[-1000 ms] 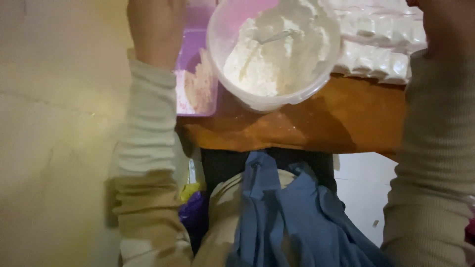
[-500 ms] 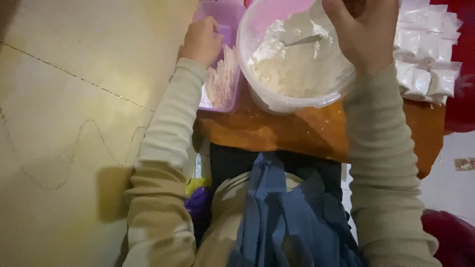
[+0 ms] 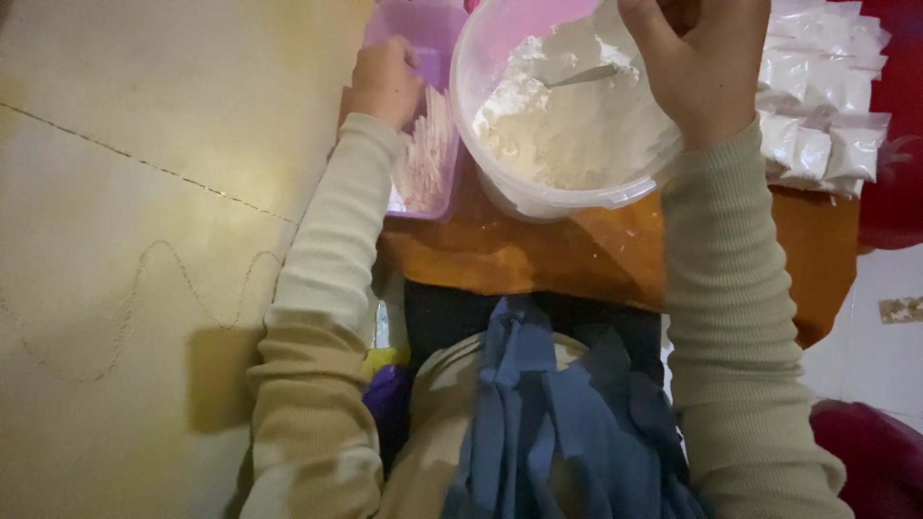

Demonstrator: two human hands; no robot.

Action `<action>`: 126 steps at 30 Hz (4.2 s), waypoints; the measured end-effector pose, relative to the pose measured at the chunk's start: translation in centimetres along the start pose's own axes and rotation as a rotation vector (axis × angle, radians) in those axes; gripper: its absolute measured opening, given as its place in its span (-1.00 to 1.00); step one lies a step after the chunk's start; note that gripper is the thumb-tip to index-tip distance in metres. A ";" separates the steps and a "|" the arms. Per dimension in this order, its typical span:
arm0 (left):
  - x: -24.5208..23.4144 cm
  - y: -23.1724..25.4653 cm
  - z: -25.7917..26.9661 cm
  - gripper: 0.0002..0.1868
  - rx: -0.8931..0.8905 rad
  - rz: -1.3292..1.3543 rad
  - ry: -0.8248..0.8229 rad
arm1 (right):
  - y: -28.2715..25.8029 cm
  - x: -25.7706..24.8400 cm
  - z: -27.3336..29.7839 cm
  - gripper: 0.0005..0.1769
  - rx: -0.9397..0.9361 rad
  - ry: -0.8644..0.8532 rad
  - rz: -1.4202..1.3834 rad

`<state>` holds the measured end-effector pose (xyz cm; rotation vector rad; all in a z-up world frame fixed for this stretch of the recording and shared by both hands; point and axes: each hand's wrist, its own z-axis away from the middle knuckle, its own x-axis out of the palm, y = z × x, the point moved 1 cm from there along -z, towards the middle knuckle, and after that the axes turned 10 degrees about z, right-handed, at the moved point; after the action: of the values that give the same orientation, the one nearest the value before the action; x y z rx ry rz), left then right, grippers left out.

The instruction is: Scooping white powder from a large container into small individual plastic bags using a spoon.

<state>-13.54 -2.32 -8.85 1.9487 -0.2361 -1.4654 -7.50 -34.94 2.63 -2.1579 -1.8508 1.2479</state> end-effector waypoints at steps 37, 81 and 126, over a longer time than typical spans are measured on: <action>-4.7 1.8 1.0 -0.67 -0.065 0.166 -0.056 | 0.5 -0.1 0.2 -0.82 0.021 -0.029 0.039; -5.5 19.4 8.5 -0.78 0.528 0.908 0.152 | -4.8 -1.2 1.5 -0.91 0.196 0.017 -0.187; -4.9 19.0 8.0 -0.73 0.471 0.804 0.058 | -5.1 -1.2 1.0 -0.81 0.041 -0.170 0.012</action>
<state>-17.86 -17.35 5.41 1.8770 -1.2658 -0.8527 -12.23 -34.91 5.13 -2.1049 -1.8555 1.5018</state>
